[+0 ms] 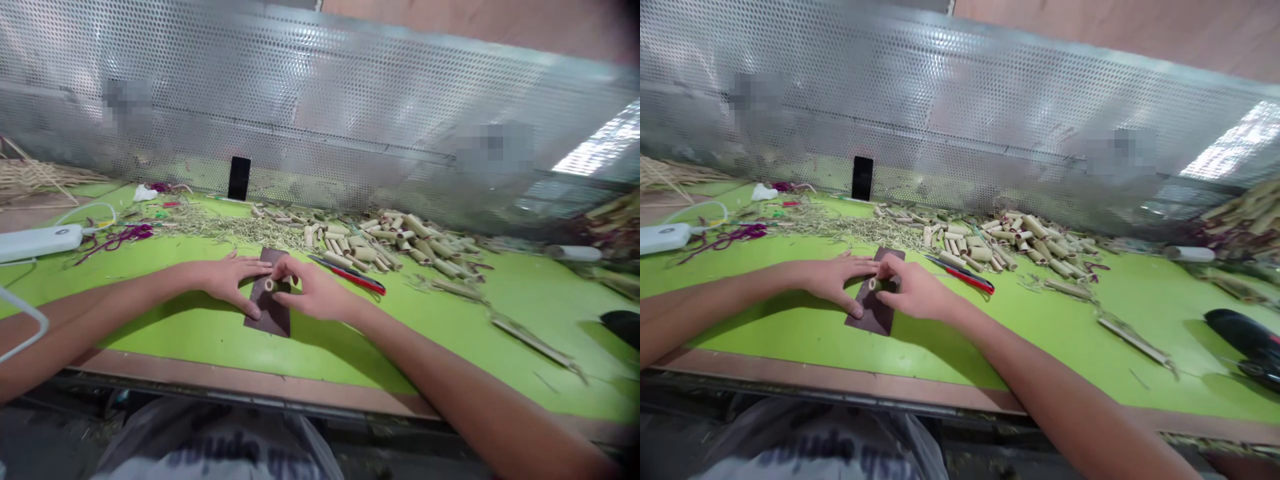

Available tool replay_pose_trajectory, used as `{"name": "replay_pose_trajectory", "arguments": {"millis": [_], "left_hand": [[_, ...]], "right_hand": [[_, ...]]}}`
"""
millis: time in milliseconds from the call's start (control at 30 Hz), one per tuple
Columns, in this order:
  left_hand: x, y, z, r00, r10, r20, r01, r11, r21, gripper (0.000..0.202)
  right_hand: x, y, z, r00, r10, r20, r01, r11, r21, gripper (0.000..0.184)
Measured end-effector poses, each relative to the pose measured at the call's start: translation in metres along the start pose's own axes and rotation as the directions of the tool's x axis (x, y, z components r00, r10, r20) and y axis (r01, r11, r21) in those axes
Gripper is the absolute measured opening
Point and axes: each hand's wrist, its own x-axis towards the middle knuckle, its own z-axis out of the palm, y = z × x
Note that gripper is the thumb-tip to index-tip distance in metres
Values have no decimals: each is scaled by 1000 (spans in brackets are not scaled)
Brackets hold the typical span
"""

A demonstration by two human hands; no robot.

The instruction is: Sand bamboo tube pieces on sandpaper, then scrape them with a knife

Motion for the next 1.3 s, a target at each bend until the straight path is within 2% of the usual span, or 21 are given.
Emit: {"name": "replay_pose_trajectory", "arguments": {"millis": [67, 133, 233, 400, 533, 667, 700, 800, 867, 933, 967, 1033, 1067, 1100, 1167, 1200, 1233, 1300], "left_hand": [[-1, 0, 0, 1000, 1, -8, -1, 1000, -10, 117], [-1, 0, 0, 1000, -5, -10, 4, 1000, -12, 118], [-1, 1, -1, 1000, -12, -6, 12, 1000, -11, 118], [1, 0, -2, 1000, -5, -6, 5, 1000, 12, 114], [1, -1, -3, 1000, 4, 7, -4, 1000, 19, 113], [0, 0, -4, 1000, -19, 5, 19, 999, 28, 115], [0, 0, -4, 1000, -17, 9, 17, 999, 36, 115], [-1, 0, -5, 999, -6, 33, 4, 998, 56, 116], [-1, -1, -6, 999, -10, 35, 7, 998, 66, 115], [-1, -1, -6, 999, -17, 39, 14, 997, 70, 114], [-1, -1, -6, 999, -16, 42, 13, 998, 68, 114], [-1, -1, -6, 999, -9, 45, 6, 998, 61, 113], [-1, 0, -6, 999, -8, 40, 6, 998, 58, 113], [-1, 0, -6, 999, -11, 34, 9, 998, 56, 114], [-1, 1, -5, 999, -24, 27, 23, 998, 55, 114], [-1, 2, -5, 999, -26, 30, 24, 998, 57, 113], [0, 2, -5, 999, -24, 36, 22, 998, 59, 111], [0, 1, -4, 999, -16, 45, 13, 998, 56, 110]], "right_hand": [[0, 4, -4, 1000, -6, -31, 7, 998, 59, 25], [1, 7, -5, 1000, -19, -21, 20, 999, 41, 25], [0, 6, -5, 1000, -14, 14, 15, 994, -110, 24], [-2, -1, 0, 990, 141, 31, -122, 932, -342, 20], [1, -7, 6, 987, 77, 142, -19, 928, -373, 18], [7, -9, 9, 984, 172, 43, -135, 884, -447, 24], [8, -9, 9, 986, 158, 61, -115, 890, -442, 25], [9, -9, 8, 973, 89, 211, -9, 935, -354, 18], [9, -8, 8, 975, 132, 177, -68, 942, -327, 15], [10, -7, 9, 986, 158, 52, -134, 939, -316, 16], [10, -7, 10, 992, 122, 43, -104, 950, -293, 18], [11, -8, 11, 989, 52, 139, -19, 974, -227, 17], [12, -8, 11, 976, 55, 211, -11, 978, -206, 15], [12, -9, 11, 968, 89, 234, -38, 977, -211, 14], [13, -10, 11, 977, 163, 138, -122, 956, -266, 14], [13, -10, 11, 984, 168, 62, -143, 945, -295, 15], [13, -10, 11, 989, 140, 46, -120, 946, -302, 17], [11, -9, 11, 988, 73, 138, -34, 963, -269, 15]]}}
